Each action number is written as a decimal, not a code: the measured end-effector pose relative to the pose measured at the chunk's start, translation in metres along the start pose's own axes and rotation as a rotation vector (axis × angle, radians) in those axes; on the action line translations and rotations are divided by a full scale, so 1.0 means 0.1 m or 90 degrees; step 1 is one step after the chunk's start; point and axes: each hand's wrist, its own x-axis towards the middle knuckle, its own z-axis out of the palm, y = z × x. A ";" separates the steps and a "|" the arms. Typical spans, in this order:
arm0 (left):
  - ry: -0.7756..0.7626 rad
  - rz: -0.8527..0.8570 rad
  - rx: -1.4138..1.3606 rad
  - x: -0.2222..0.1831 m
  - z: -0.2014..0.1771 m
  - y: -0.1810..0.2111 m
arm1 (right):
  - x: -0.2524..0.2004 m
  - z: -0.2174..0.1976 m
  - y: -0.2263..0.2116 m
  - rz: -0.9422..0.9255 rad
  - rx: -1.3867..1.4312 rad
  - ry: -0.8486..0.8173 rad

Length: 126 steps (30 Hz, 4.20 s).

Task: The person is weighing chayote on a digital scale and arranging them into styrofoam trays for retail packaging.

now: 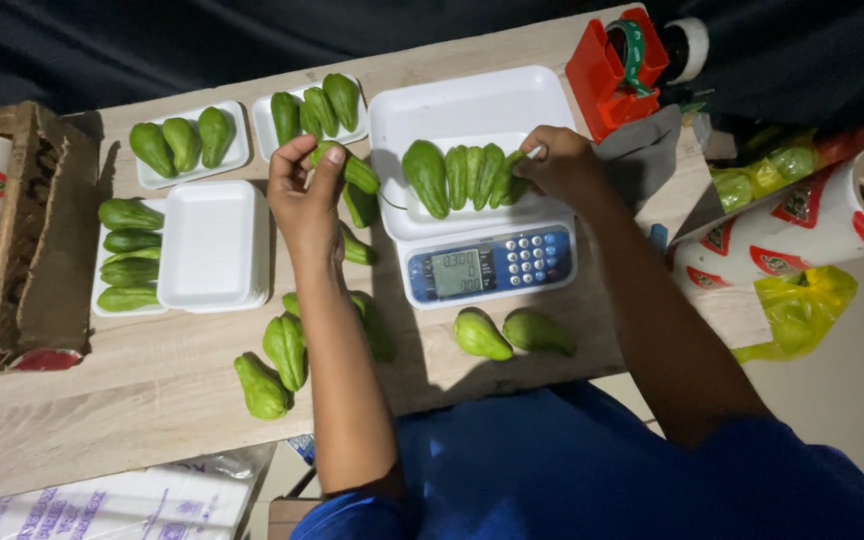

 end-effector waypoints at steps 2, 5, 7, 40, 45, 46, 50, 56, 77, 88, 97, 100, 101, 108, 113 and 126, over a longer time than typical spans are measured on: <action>-0.003 -0.002 0.002 -0.01 0.02 0.02 | 0.11 0.00 0.05 0.007 -0.016 -0.014; -0.008 -0.003 0.004 -0.01 0.06 0.01 | 0.12 -0.03 0.03 0.022 -0.028 -0.041; -0.012 -0.003 0.005 -0.01 0.09 0.00 | 0.06 -0.05 -0.03 0.031 -0.023 -0.054; -0.020 -0.142 0.481 -0.07 0.14 -0.39 | 0.02 -0.36 0.19 0.111 0.032 0.026; -0.166 -0.171 0.748 -0.30 0.38 -0.64 | 0.27 -0.15 0.60 0.047 -0.246 -0.012; -0.164 -0.170 0.748 -0.32 0.42 -0.61 | 0.25 -0.14 0.55 0.045 -0.246 -0.012; -0.206 -0.230 0.796 -0.36 0.52 -0.53 | 0.15 -0.03 0.49 0.084 -0.213 -0.004; -0.194 -0.229 0.825 -0.27 0.52 -0.55 | -0.07 -0.05 0.16 0.064 -0.088 -0.012; -0.329 -0.327 0.711 0.00 0.62 -0.24 | 0.31 -0.11 0.37 0.171 0.122 -0.173; -0.282 -0.261 0.698 0.98 1.10 0.01 | 1.00 -0.65 -0.54 -0.020 0.098 -0.022; -0.201 -0.219 0.683 2.27 1.28 -1.00 | 3.01 -0.21 -0.23 0.073 0.097 -0.095; -0.198 -0.254 0.644 2.45 1.19 -1.42 | 3.55 0.07 0.22 0.109 0.131 -0.107; -0.233 -0.251 0.662 2.49 1.16 -1.56 | 3.57 0.07 0.22 0.124 0.096 -0.153; -0.314 -0.314 0.699 2.41 0.97 -2.17 | 3.63 0.20 0.38 0.237 0.041 -0.417; -0.335 -0.324 0.752 2.37 0.99 -2.10 | 3.63 0.39 0.65 0.228 0.064 -0.367; -0.324 -0.372 0.742 2.41 0.93 -2.14 | 3.35 0.31 0.24 0.191 0.119 -0.336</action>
